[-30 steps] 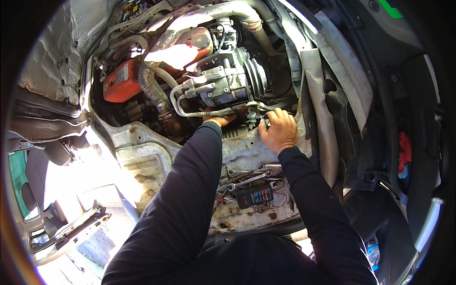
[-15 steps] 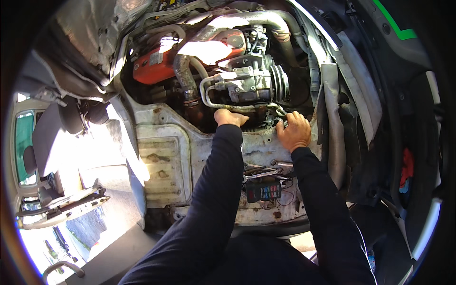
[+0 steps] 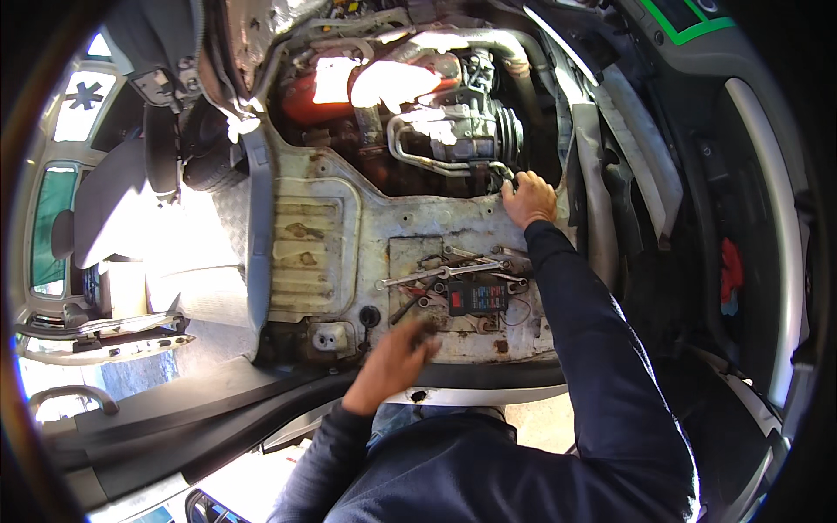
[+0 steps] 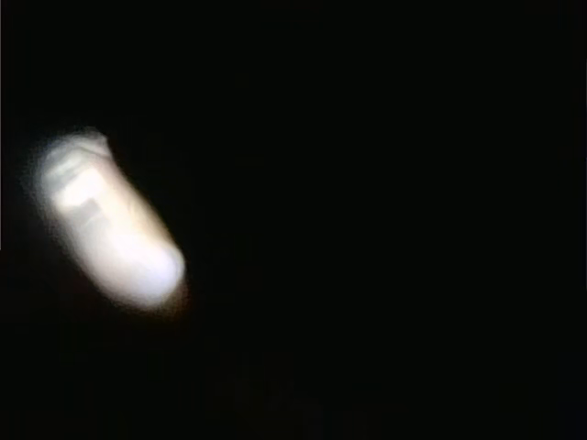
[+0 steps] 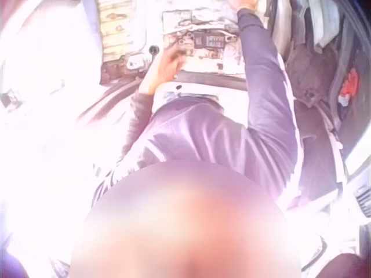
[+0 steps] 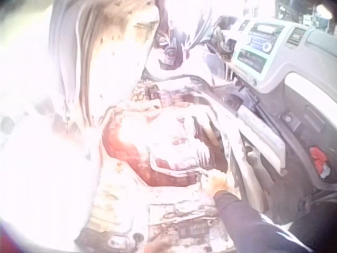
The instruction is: The person uses a wrench to tighten bolts on a car engine component under the hood. They repeatedly reposition the wrench and adjust their grip while working on the same area of the engine.
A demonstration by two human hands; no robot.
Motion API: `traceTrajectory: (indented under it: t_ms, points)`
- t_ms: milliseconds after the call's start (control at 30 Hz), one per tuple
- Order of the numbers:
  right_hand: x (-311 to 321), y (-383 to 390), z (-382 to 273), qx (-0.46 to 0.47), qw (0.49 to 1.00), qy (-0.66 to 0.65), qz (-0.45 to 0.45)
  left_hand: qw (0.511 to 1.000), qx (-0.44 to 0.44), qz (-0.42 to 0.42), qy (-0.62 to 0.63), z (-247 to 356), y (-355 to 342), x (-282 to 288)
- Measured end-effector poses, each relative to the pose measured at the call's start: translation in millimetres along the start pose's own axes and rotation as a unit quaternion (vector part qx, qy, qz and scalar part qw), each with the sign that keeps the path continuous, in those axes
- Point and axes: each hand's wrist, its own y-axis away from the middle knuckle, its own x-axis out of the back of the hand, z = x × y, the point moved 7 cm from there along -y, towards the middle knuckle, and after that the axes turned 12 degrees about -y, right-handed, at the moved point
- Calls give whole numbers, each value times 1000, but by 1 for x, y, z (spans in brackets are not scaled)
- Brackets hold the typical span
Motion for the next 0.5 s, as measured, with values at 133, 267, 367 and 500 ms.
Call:
traceTrajectory:
  t_ms: [133, 267, 367, 500]
  points:
    - [9, 6, -2, 26, 995, -84, 44, 995, 36, -94, 20, -37, 108, -11]
    - [24, 10, -15, 61, 977, -181, 99, 980, 83, -99, 154, -75, 141, -1]
    - [23, -9, -51, 134, 963, -233, 30, 984, 62, -65, 154, -75, 104, -4]
    - [8, -76, -115, 161, 956, -233, -72, 993, -49, 43, 95, -36, -9, 0]
